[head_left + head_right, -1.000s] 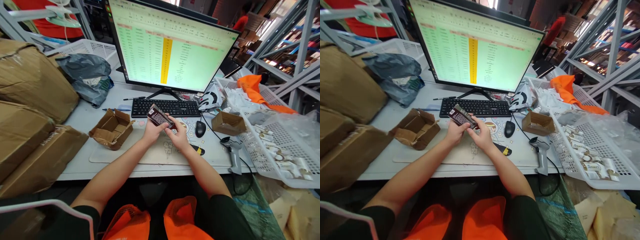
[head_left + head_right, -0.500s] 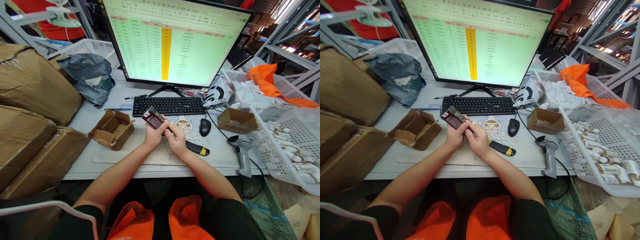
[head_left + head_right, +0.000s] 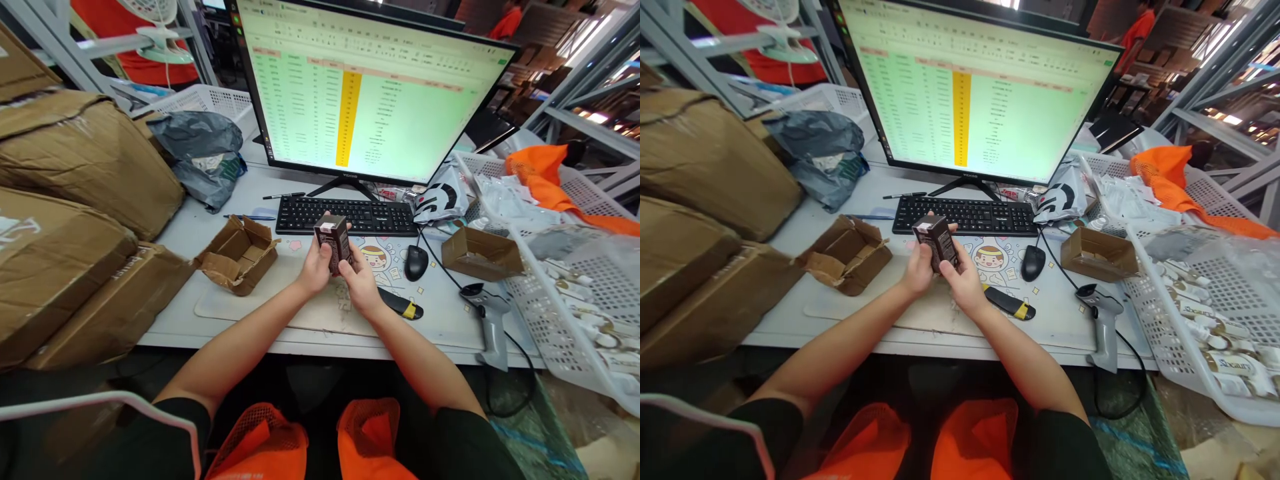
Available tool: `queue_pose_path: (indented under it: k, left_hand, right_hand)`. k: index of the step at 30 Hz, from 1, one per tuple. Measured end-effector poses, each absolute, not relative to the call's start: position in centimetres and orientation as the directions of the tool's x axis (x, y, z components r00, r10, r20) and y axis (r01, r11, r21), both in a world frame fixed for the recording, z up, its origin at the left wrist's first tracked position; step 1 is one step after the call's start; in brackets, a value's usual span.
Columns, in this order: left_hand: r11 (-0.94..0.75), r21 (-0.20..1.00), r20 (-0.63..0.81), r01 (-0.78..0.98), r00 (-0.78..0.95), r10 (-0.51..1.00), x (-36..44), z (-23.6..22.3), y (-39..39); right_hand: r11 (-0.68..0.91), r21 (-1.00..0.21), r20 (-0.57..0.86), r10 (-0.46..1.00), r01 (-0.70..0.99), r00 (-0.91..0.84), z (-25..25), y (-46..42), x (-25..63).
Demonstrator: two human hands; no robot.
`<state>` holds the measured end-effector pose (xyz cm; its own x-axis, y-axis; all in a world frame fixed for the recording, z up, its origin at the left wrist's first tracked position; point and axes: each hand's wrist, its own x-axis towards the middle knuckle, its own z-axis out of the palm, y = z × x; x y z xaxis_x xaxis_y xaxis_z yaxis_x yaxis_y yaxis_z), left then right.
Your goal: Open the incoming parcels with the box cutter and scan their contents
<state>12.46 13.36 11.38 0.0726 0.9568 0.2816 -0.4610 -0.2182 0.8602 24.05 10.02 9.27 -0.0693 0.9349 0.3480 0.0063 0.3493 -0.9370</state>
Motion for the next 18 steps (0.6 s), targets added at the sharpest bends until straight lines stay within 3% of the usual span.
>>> queue_pose_path:
  k: [5, 11, 18]
  left_hand:
    - [-0.278, 0.850, 0.297, -0.447, -0.028, 0.954, 12.4, 11.0, 13.7]
    - [-0.298, 0.831, 0.265, -0.470, -0.137, 0.955, 12.1, 11.0, 13.9]
    - [-0.144, 0.754, 0.136, -0.641, -0.062, 0.989, 12.8, 12.0, 13.8]
  right_hand:
    - [0.380, -0.885, 0.429, 0.890, 0.268, 0.154, 9.1, 10.6, 24.8]
    - [0.379, -0.874, 0.398, 0.917, 0.305, 0.001, 9.2, 10.2, 24.9]
    - [0.480, -0.733, 0.512, 0.856, 0.482, -0.075, 9.7, 9.7, 24.8]
